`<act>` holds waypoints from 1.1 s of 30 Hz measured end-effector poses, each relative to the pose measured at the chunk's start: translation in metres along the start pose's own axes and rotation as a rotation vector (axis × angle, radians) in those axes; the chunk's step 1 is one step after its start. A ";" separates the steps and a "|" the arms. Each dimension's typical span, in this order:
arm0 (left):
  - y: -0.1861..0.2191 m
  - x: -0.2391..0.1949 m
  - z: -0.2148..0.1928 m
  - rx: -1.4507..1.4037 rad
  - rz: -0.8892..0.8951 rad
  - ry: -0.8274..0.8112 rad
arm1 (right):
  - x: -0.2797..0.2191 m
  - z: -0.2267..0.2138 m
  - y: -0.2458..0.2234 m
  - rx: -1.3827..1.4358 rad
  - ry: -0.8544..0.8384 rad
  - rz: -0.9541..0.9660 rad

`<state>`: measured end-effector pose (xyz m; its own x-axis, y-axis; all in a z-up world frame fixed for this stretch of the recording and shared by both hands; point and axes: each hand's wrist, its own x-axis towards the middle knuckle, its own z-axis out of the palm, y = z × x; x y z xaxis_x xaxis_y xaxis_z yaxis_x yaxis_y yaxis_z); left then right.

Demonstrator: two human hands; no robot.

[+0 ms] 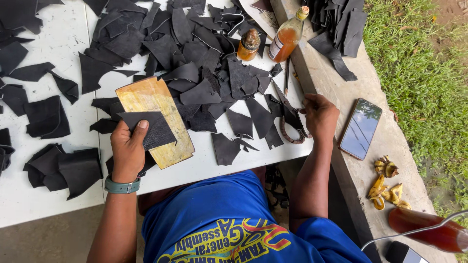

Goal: The person repeatedly picks up small black rubber pieces from a pile on a white table, aligns them on a wooden template, and cuts them with shears. The cut pieces are placed into a separate pile on the left side of the table. The process is repeated continuously throughout the clip.

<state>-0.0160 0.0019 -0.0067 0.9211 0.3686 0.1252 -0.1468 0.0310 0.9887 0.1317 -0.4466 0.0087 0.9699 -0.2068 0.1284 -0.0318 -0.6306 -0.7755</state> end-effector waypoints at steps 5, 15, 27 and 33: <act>-0.005 -0.005 0.002 0.063 -0.035 0.016 | -0.001 0.005 -0.008 -0.302 -0.234 -0.130; -0.008 0.001 -0.008 0.028 0.019 0.031 | -0.005 0.023 -0.018 -0.473 -0.203 -0.252; -0.003 0.000 0.010 0.101 -0.040 -0.044 | 0.010 0.059 0.008 0.085 -0.065 -0.349; 0.001 0.000 0.016 0.108 -0.042 -0.075 | -0.003 0.055 -0.011 0.544 -0.276 -0.265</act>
<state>-0.0106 -0.0125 -0.0047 0.9505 0.2989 0.0855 -0.0717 -0.0568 0.9958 0.1422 -0.3981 -0.0174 0.9567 0.1481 0.2506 0.2723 -0.1511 -0.9503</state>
